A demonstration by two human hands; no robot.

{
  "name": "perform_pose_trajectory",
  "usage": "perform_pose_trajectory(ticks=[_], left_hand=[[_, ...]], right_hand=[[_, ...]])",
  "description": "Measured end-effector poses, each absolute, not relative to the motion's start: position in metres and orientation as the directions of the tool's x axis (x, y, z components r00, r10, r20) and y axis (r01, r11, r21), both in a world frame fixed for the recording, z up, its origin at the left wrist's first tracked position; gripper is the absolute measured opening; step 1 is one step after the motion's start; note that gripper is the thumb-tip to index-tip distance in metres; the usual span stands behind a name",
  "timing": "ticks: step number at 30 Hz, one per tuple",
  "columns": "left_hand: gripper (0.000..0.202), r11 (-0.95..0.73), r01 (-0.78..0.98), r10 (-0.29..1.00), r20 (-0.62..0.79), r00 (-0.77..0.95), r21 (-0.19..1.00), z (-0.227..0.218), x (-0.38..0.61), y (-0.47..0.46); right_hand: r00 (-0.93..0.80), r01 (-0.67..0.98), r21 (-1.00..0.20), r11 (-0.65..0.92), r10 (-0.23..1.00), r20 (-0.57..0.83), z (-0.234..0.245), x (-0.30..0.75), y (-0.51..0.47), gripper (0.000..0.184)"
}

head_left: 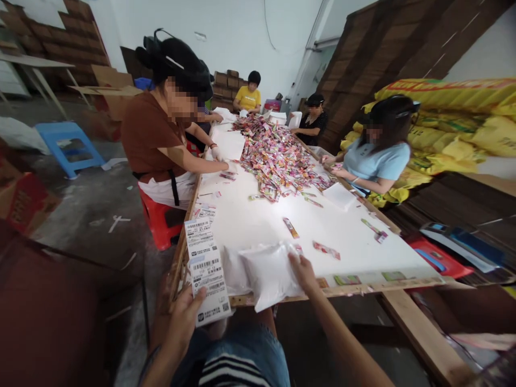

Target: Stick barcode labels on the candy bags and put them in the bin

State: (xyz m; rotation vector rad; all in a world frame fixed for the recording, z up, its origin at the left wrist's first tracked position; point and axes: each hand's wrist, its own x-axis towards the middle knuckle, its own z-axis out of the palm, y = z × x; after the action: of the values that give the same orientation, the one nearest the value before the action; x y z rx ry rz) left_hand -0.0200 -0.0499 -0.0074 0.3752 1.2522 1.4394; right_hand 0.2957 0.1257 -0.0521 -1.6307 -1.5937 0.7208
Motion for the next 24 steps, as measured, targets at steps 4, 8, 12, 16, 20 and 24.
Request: perform_pose_trajectory(ticks=[4,8,12,16,20,24], left_hand=[[0.069,0.202,-0.487,0.879,-0.376,-0.291,0.85,-0.002,-0.019,-0.048],[0.065,0.143,-0.455,0.908,-0.299,-0.292,0.879,0.001,-0.014,-0.051],[0.052,0.132,-0.349,0.956,-0.212,-0.202,0.928,-0.002,0.0,-0.052],[0.042,0.175,-0.224,0.976,-0.199,-0.089,0.959,-0.003,0.009,-0.05],[0.054,0.365,-0.621,0.914,-0.394,0.098,0.693,0.012,0.009,-0.048],[0.042,0.422,-0.806,0.803,-0.584,0.121,0.414,0.021,0.012,-0.043]], right_hand=[[0.113,0.629,-0.777,0.033,0.985,0.134,-0.075,0.257,0.116,0.04],[0.184,0.659,-0.752,0.028,0.963,0.197,-0.057,0.239,0.111,0.043],[-0.011,0.555,-0.786,0.274,0.946,0.323,-0.008,0.214,0.067,0.056],[-0.489,0.31,-0.836,0.452,0.83,0.268,0.026,0.185,0.018,0.034],[-0.45,0.373,-0.779,0.504,0.832,0.324,0.021,0.171,0.001,0.02],[-0.59,0.356,-0.711,0.607,0.736,0.333,0.017,0.163,-0.012,0.018]])
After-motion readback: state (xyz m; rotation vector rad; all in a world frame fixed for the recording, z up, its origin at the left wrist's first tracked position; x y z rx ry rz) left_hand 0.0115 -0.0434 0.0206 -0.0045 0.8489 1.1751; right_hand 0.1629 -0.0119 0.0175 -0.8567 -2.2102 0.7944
